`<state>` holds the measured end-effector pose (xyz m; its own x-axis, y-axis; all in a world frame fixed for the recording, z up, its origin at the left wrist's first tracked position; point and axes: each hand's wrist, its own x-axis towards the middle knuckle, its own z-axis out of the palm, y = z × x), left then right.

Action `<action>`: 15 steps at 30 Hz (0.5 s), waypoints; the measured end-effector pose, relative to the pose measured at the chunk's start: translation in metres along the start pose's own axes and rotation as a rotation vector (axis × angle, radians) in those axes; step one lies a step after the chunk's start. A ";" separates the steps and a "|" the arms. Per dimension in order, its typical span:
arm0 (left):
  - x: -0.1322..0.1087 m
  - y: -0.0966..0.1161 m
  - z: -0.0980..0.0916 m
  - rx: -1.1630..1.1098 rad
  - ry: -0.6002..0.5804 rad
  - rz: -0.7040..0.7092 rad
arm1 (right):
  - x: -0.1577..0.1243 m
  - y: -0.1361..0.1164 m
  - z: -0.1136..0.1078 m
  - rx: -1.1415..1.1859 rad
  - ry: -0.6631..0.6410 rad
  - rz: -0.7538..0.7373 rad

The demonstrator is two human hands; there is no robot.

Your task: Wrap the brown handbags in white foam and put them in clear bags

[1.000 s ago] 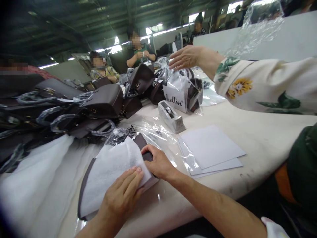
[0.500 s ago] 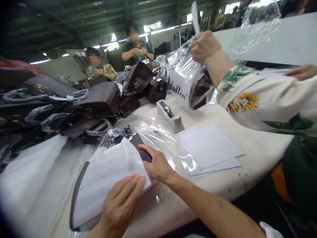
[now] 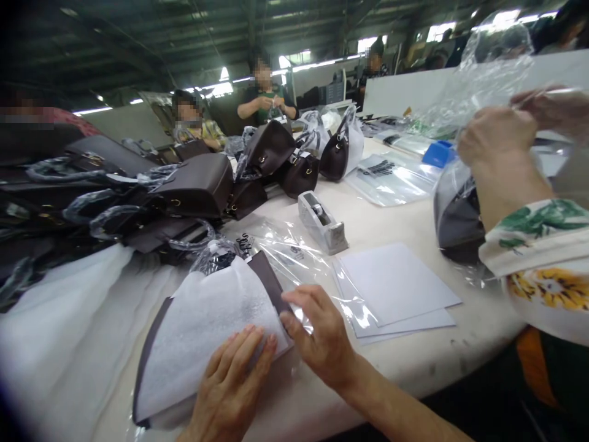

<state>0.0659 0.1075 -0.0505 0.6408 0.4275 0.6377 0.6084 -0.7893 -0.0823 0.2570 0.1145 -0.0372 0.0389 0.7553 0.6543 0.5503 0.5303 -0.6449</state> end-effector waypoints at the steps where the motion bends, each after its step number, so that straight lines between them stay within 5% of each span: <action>1: 0.001 0.001 0.000 0.000 0.011 -0.021 | -0.006 0.000 -0.005 -0.055 -0.066 -0.161; 5: 0.006 0.002 -0.003 0.016 0.060 -0.006 | -0.019 0.009 -0.010 -0.207 -0.299 -0.558; 15: 0.013 -0.004 -0.009 0.025 0.053 -0.050 | -0.010 0.026 -0.004 0.000 -0.300 -0.497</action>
<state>0.0676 0.1126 -0.0347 0.5842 0.4418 0.6809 0.6508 -0.7562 -0.0677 0.2742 0.1193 -0.0590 -0.4626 0.4915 0.7378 0.4420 0.8493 -0.2887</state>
